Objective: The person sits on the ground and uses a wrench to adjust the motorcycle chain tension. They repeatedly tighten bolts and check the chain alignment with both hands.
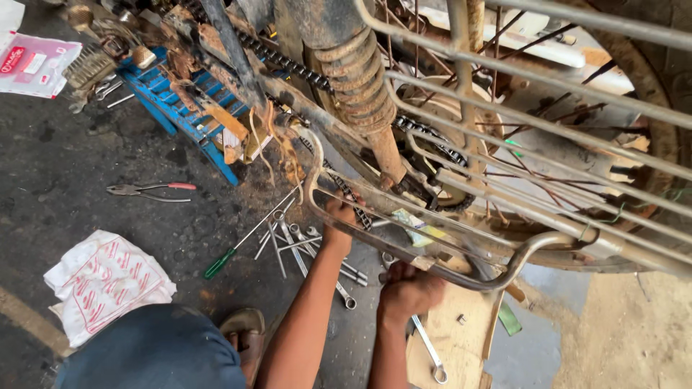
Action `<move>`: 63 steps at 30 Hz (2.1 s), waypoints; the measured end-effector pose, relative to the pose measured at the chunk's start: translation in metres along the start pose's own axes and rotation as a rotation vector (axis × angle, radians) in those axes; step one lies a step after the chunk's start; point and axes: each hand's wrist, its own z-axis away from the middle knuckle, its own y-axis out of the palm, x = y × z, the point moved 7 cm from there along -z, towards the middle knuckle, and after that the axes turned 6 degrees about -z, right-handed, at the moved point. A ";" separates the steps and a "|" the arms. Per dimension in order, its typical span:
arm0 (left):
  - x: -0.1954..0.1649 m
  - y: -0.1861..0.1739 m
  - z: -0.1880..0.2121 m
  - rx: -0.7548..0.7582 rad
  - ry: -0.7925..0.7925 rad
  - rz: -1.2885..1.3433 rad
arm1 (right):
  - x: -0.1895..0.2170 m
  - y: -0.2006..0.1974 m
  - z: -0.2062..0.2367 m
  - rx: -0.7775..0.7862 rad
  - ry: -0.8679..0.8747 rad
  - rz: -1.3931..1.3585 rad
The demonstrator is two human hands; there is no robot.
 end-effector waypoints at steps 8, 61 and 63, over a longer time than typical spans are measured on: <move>-0.015 0.003 0.016 -0.040 -0.102 0.193 | 0.008 0.034 0.010 0.269 -0.096 0.581; -0.010 0.018 0.008 0.171 -0.023 0.176 | 0.052 0.006 0.020 0.051 -0.031 -0.230; -0.005 0.017 0.006 0.194 -0.024 0.197 | 0.055 0.017 0.021 0.104 -0.125 -0.333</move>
